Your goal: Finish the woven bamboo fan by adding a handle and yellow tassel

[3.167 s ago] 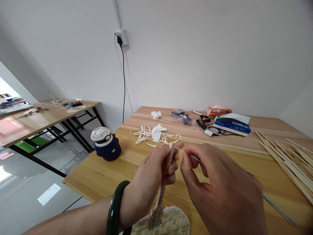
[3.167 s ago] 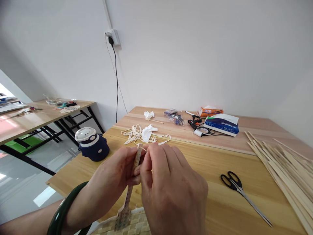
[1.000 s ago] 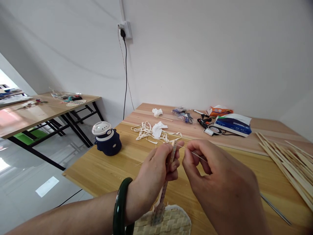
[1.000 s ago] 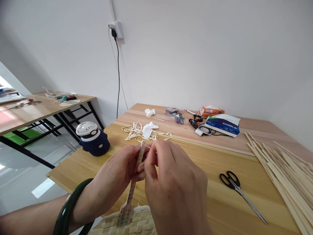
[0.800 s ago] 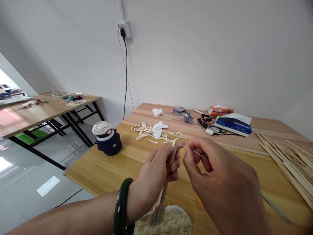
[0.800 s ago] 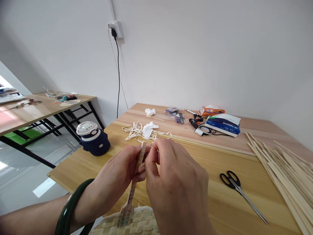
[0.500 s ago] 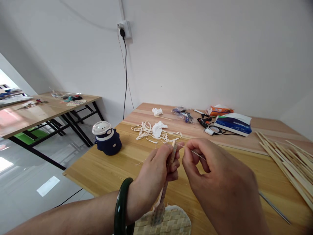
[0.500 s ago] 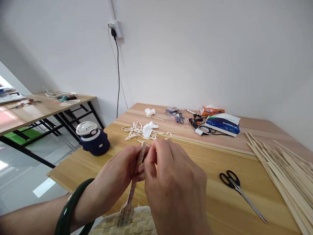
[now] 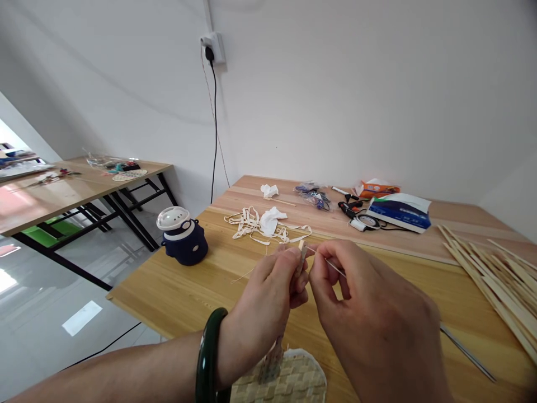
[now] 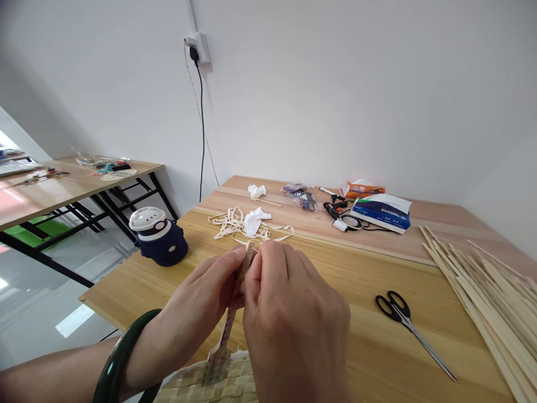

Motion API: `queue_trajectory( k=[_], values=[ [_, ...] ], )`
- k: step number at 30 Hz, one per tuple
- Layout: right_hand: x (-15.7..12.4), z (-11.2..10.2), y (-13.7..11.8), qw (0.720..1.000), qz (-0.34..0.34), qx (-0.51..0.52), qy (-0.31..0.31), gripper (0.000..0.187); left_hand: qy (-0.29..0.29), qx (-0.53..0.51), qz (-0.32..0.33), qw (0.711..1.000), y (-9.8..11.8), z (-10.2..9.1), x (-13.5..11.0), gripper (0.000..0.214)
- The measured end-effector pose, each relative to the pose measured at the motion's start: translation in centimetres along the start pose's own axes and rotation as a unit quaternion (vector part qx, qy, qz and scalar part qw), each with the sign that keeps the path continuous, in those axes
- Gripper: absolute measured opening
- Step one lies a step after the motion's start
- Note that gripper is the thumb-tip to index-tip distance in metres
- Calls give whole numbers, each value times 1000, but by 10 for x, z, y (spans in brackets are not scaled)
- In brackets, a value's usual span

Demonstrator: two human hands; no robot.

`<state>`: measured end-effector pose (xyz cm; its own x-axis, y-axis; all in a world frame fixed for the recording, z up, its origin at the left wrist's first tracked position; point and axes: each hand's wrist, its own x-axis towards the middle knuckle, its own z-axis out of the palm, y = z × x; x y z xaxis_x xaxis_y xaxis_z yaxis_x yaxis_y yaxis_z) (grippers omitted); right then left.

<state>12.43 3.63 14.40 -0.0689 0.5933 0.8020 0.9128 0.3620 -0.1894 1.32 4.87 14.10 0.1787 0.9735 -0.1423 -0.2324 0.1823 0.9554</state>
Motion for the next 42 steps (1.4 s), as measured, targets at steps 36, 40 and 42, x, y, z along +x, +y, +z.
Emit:
queue_trajectory(
  k=[36,40,42],
  values=[
    [-18,3,26,884,189,355,-236,31,-40,159,80,983,-1,-12,7,31],
    [-9,-7,27,883,177,343,-267,34,-40,157,83,983,2,-8,5,36],
    [-3,-11,35,891,161,332,-265,29,-43,145,74,986,5,-7,5,37]
  ],
)
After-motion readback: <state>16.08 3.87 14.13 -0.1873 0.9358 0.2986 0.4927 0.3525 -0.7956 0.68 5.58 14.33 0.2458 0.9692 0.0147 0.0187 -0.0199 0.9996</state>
